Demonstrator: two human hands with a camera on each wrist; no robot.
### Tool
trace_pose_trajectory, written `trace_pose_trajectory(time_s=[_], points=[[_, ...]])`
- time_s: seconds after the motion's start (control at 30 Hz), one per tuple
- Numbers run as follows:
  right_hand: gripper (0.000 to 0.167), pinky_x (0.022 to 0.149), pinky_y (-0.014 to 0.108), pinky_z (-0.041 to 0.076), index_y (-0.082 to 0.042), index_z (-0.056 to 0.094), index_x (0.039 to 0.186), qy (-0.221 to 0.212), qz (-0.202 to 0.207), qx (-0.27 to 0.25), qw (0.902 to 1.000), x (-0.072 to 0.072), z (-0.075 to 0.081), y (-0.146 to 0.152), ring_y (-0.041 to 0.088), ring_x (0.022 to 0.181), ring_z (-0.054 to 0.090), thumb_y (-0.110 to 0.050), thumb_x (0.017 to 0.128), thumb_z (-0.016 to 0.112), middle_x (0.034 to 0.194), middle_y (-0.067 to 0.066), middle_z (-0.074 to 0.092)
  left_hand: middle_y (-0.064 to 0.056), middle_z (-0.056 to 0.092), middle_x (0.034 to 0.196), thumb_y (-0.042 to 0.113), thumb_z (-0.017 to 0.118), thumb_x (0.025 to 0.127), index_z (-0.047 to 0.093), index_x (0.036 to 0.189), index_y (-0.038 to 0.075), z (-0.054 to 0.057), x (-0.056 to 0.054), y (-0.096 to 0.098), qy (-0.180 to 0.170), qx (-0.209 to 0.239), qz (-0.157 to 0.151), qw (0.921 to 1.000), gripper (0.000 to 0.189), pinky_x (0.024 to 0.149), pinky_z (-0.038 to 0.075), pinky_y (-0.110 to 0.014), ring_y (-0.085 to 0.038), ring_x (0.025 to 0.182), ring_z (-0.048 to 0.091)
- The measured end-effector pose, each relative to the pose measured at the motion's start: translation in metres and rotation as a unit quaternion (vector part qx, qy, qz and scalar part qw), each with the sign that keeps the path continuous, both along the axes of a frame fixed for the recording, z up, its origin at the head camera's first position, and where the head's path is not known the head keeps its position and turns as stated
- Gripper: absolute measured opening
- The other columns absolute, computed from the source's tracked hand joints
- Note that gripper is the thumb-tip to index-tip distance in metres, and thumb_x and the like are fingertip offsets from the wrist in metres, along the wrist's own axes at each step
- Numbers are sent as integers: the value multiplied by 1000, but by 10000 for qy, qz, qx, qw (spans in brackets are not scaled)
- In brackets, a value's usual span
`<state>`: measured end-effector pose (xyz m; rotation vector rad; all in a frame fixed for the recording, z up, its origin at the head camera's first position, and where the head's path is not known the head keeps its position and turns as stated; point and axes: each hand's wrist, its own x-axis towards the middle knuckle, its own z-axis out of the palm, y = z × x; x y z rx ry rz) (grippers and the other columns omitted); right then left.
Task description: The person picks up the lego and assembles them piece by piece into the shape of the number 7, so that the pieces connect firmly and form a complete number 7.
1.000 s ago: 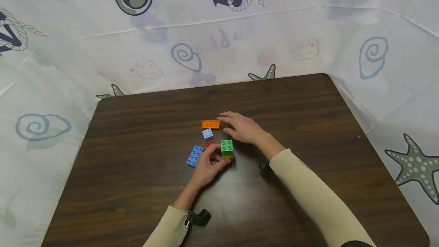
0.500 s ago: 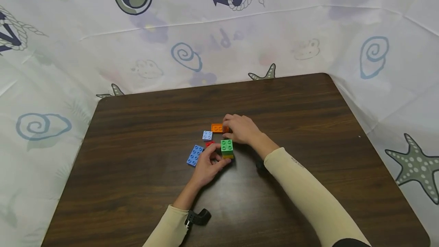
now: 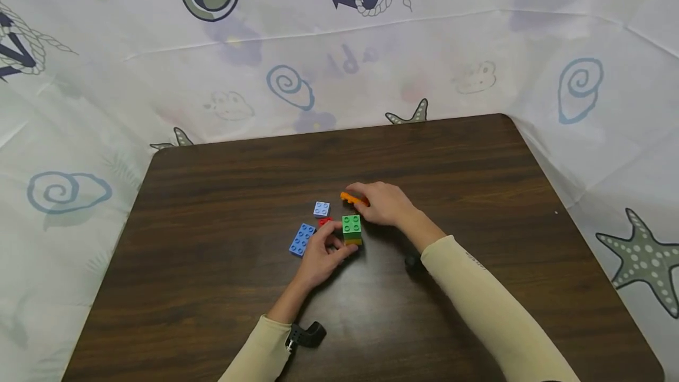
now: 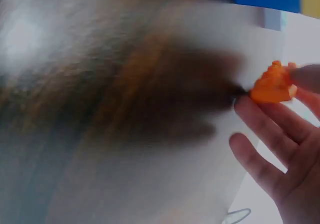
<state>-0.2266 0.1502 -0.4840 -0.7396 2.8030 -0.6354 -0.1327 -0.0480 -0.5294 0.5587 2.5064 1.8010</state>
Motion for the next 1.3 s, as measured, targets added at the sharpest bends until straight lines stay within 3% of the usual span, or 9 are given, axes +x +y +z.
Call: trace_pose_trajectory(time_s=[0.1,0.27,0.5,0.67,0.77,0.93,1.07,1.17,1.3], points=[[34,60,33,42,-18,60,133,-279,-145,-531,9981,2,6,2,16,59,48,-19,99,56,86,0,63,-1,63,107,16,81,82,64,119,14,-18,-6,-1,3,-14,35,10000,40,61,47,-25,-18,70,60],[29,78,41,51,-12,62,127,-710,-364,-1446,9863,8,12,6,23,83,58,-8,102,48,121,8,63,4,63,106,20,81,83,64,118,18,-20,-5,-2,-4,-31,70,10000,39,60,47,-25,-12,69,58],[37,75,49,53,-9,58,131,-1471,-334,-2805,9479,21,28,10,34,90,55,-4,103,35,124,14,56,2,62,110,19,81,82,63,120,16,-17,-6,-3,-65,-2,10,10000,42,62,49,-26,-12,70,60],[35,75,42,54,-3,53,136,-1806,-262,-3593,9152,35,43,15,35,84,54,-11,105,39,116,19,54,0,63,115,22,84,79,57,129,17,-12,-2,-5,-217,-34,-130,9997,56,62,50,-28,-11,69,61],[36,77,38,54,-6,50,139,-1777,-84,-3490,9201,45,49,21,32,89,54,-15,104,49,116,16,54,0,61,119,31,84,79,51,136,20,-2,4,-6,-275,-392,-187,9987,67,63,50,-27,-12,70,59],[42,84,38,51,-10,49,139,-1193,398,-2975,9464,60,52,27,26,100,53,-15,99,59,126,7,54,-3,53,124,48,79,80,45,141,24,20,12,-4,49,-885,227,9958,73,65,46,-29,-19,85,54],[42,83,33,47,-13,52,139,-559,564,-2584,9628,68,50,25,18,97,52,-18,98,61,117,-1,57,-7,53,125,45,77,83,48,140,23,33,13,-1,404,-535,564,9962,68,71,51,-37,-28,100,52],[41,77,32,47,-15,55,137,-253,688,-2405,9679,72,49,23,15,92,52,-21,97,64,109,-5,56,-4,56,127,39,78,84,52,138,21,39,10,1,686,-251,595,9956,63,78,52,-45,-28,104,52],[38,77,32,48,-14,59,132,-47,796,-2288,9702,77,49,22,13,92,53,-24,96,65,112,-6,55,1,61,125,32,79,84,60,132,19,41,5,4,1003,36,510,9936,53,80,51,-49,-25,101,56]])
